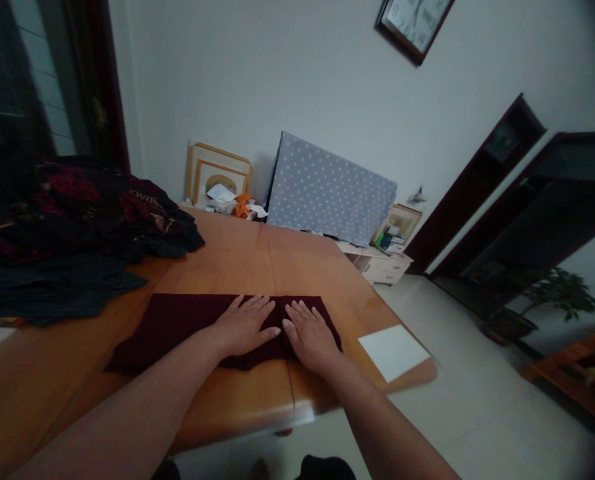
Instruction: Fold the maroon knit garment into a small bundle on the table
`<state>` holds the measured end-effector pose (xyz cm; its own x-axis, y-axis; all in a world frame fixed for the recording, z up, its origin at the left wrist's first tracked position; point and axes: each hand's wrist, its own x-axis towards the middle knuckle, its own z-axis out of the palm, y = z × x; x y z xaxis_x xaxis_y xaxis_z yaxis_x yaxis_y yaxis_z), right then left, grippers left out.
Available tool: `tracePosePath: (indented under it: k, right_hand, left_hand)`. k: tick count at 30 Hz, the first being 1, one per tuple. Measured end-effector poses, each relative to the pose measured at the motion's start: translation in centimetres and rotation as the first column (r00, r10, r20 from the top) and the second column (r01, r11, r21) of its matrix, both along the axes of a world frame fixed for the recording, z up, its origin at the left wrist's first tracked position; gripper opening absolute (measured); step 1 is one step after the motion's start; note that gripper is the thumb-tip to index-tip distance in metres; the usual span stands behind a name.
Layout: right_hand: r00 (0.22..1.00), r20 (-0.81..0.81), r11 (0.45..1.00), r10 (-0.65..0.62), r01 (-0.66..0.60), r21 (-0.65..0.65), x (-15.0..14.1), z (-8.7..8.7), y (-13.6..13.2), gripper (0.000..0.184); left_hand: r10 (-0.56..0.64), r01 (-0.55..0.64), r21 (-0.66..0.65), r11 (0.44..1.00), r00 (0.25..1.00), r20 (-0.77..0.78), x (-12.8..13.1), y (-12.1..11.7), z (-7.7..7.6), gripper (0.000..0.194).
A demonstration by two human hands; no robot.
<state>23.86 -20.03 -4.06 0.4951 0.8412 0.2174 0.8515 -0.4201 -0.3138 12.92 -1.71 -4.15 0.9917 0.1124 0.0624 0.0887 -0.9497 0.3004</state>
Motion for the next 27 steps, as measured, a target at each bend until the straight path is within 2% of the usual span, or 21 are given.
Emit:
tracePosePath:
  k: [2, 3, 5, 6, 8, 10, 11, 13, 17, 20, 23, 27]
  right_hand:
    - [0.996, -0.09, 0.981, 0.014, 0.004, 0.194, 0.9, 0.5, -0.8, 0.052]
    - [0.991, -0.131, 0.949, -0.002, 0.043, 0.313, 1.5, 0.8, -1.4, 0.05]
    - [0.976, -0.203, 0.84, -0.085, 0.179, 0.511, 3.0, 1.4, -3.1, 0.045]
    - [0.96, -0.241, 0.779, -0.143, 0.26, 0.57, 3.8, 1.7, -4.2, 0.043]
    - [0.91, -0.326, 0.684, -0.254, 0.408, 0.605, 5.1, 1.7, -6.5, 0.041]
    - [0.849, -0.412, 0.634, -0.33, 0.523, 0.57, 5.8, 1.2, -8.7, 0.038]
    - [0.827, -0.441, 0.632, -0.349, 0.555, 0.541, 5.9, 0.7, -9.7, 0.037]
    - [0.815, -0.465, 0.672, -0.345, 0.561, 0.484, 5.7, -0.5, -11.0, 0.035]
    - [0.854, -0.432, 0.765, -0.291, 0.478, 0.431, 4.3, -1.9, -11.9, 0.033]
    - [0.918, -0.281, 0.825, -0.281, 0.38, 0.418, 2.9, -1.2, -11.2, 0.034]
    - [0.976, -0.093, 0.896, -0.196, 0.217, 0.386, 1.0, 0.3, -9.3, 0.038]
    - [0.987, 0.029, 0.953, -0.157, 0.144, 0.268, -2.0, 1.7, -5.7, 0.057]
  left_hand:
    - [-0.005, 0.005, 0.0, 1.0, 1.0, 0.009, 0.1, 0.1, -0.1, 0.076]
    - [-0.009, 0.009, 0.0, 1.0, 1.0, 0.017, 0.1, 0.2, -0.2, 0.076]
    - [-0.018, 0.018, 0.002, 1.0, 0.999, 0.039, 0.2, 0.3, -0.3, 0.074]
    - [-0.023, 0.022, 0.003, 1.0, 0.999, 0.049, 0.2, 0.3, -0.4, 0.072]
    - [-0.034, 0.034, 0.001, 0.999, 0.997, 0.067, 0.3, 0.3, -0.4, 0.069]
    - [-0.047, 0.048, -0.005, 0.999, 0.995, 0.086, 0.4, 0.3, -0.5, 0.065]
    - [-0.055, 0.056, -0.009, 0.998, 0.994, 0.098, 0.5, 0.3, -0.5, 0.063]
    - [-0.072, 0.075, -0.016, 0.997, 0.989, 0.13, 0.7, 0.2, -0.5, 0.059]
    - [-0.094, 0.1, -0.022, 0.995, 0.979, 0.183, 1.0, 0.3, -0.7, 0.055]
    - [-0.098, 0.104, -0.018, 0.994, 0.975, 0.197, 1.2, 0.4, -0.9, 0.055]
    - [-0.101, 0.106, -0.011, 0.994, 0.975, 0.198, 1.3, 0.5, -1.2, 0.057]
    - [-0.104, 0.106, -0.002, 0.994, 0.979, 0.174, 1.2, 0.7, -1.5, 0.06]
